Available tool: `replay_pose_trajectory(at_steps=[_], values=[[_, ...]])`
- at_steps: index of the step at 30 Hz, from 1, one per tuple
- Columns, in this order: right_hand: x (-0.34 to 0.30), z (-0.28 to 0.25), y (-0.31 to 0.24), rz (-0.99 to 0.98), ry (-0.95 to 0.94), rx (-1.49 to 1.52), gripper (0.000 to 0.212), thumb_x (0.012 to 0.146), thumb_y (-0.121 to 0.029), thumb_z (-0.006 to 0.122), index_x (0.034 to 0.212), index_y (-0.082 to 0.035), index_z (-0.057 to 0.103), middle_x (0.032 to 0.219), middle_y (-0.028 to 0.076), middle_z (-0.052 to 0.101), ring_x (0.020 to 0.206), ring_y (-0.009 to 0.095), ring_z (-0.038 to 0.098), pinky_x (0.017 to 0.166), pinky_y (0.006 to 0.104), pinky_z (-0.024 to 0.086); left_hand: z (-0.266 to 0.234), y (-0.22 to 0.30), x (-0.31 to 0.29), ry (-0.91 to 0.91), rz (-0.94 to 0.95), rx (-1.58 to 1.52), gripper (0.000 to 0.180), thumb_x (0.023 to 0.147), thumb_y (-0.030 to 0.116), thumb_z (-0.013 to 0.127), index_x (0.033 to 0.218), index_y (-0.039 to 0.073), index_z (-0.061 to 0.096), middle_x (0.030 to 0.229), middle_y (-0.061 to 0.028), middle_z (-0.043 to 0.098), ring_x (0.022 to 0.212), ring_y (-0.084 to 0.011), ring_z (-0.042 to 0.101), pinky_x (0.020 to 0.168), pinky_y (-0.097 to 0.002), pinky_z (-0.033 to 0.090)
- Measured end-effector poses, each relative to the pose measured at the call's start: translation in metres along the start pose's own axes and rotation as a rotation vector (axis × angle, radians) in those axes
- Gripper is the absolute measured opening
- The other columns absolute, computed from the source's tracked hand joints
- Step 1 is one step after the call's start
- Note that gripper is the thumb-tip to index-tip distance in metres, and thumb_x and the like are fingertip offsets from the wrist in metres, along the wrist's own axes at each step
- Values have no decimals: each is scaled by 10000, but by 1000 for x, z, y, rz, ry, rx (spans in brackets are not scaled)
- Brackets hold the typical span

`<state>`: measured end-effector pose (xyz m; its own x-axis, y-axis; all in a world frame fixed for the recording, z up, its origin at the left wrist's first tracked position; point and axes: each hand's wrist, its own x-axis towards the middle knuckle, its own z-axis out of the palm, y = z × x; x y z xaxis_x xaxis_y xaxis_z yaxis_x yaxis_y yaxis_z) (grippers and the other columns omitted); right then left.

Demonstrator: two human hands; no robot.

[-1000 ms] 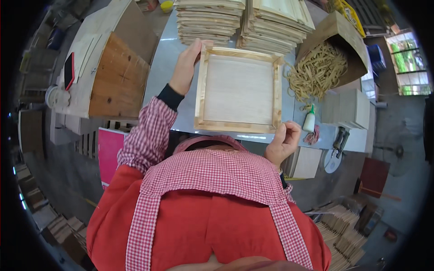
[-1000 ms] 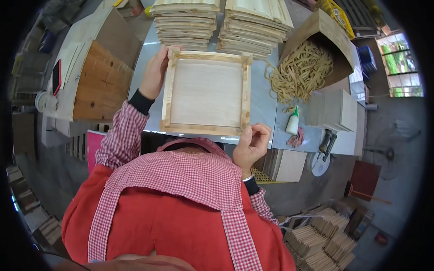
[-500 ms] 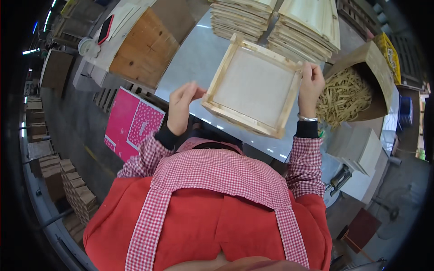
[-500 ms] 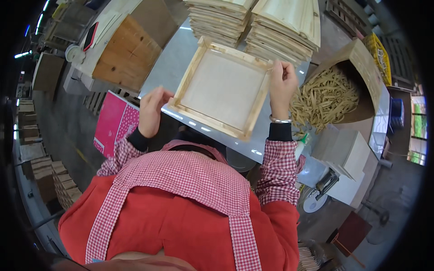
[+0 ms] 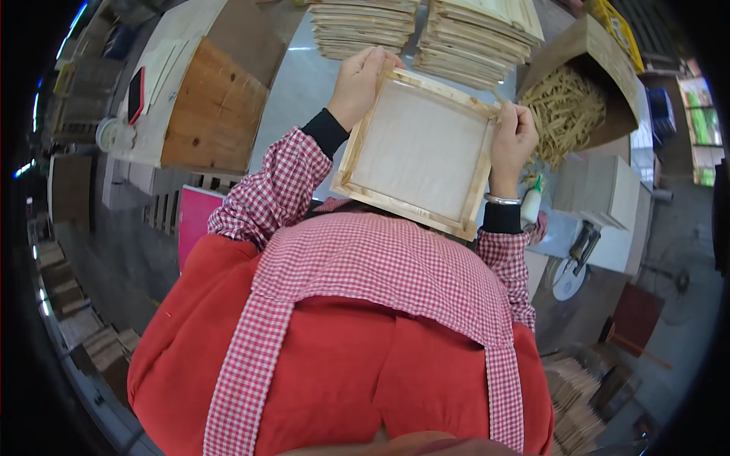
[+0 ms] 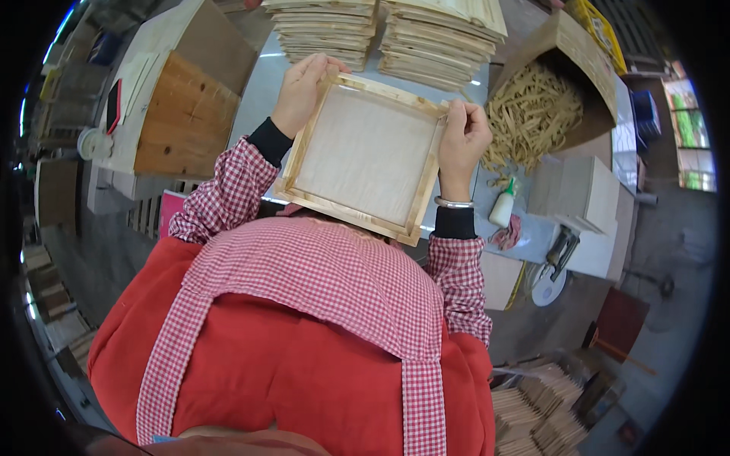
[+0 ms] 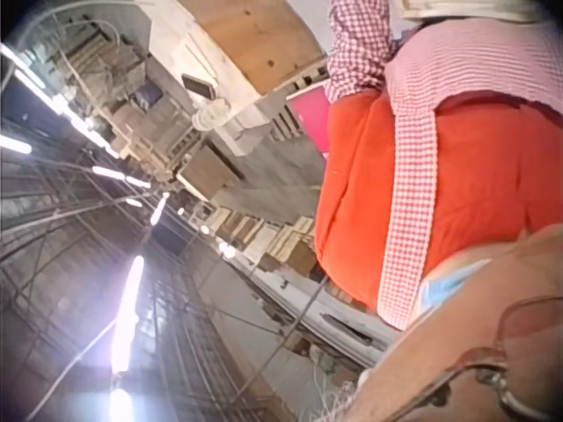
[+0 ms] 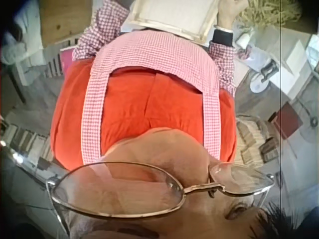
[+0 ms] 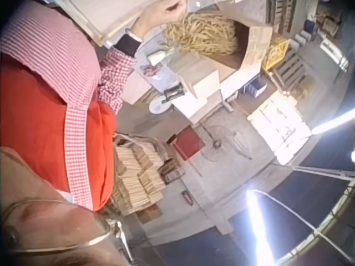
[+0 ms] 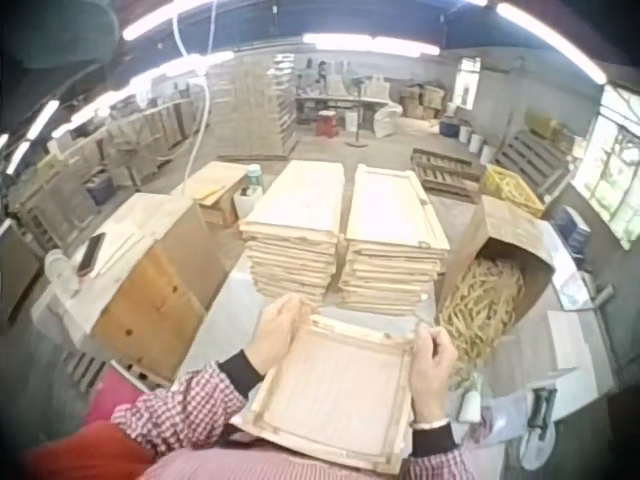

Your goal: Assembling wooden boxes by applying glue to pre-cut wood panels and joining them together.

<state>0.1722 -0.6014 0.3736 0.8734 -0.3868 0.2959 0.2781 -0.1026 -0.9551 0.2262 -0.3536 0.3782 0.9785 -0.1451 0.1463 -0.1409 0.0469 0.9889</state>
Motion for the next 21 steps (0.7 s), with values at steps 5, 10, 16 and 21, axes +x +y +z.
replay_pose_trajectory(at_steps=[5,10,16,21], values=[[-5,3,-1,-25,59,-62,216,934,-156,584,772,-14,568,690,-67,497,631,15,411,565,192,337,-7,-6,7,-45,-14,-28,396,1027,280,369,996,-9,637,944,-64,661,866,-110,590,816,-255,464],[1,6,3,-57,-9,-88,216,937,-161,580,779,-14,576,704,-55,515,633,21,421,573,196,347,0,-5,-4,0,15,27,403,1026,278,368,974,-14,640,942,-65,663,862,-109,587,807,-254,465],[11,3,-2,-61,-137,-172,237,971,-196,533,837,-10,595,706,-49,534,633,24,427,569,200,351,-15,4,-1,54,-17,-7,408,1023,278,370,923,-16,634,921,-60,657,847,-111,586,794,-255,466],[-20,-23,-36,-69,-16,-164,207,968,-202,537,931,-8,599,700,-4,571,595,34,469,531,199,366,-43,-1,-14,418,-8,62,399,1021,264,367,902,-18,624,888,-65,650,818,-115,577,774,-260,461]])
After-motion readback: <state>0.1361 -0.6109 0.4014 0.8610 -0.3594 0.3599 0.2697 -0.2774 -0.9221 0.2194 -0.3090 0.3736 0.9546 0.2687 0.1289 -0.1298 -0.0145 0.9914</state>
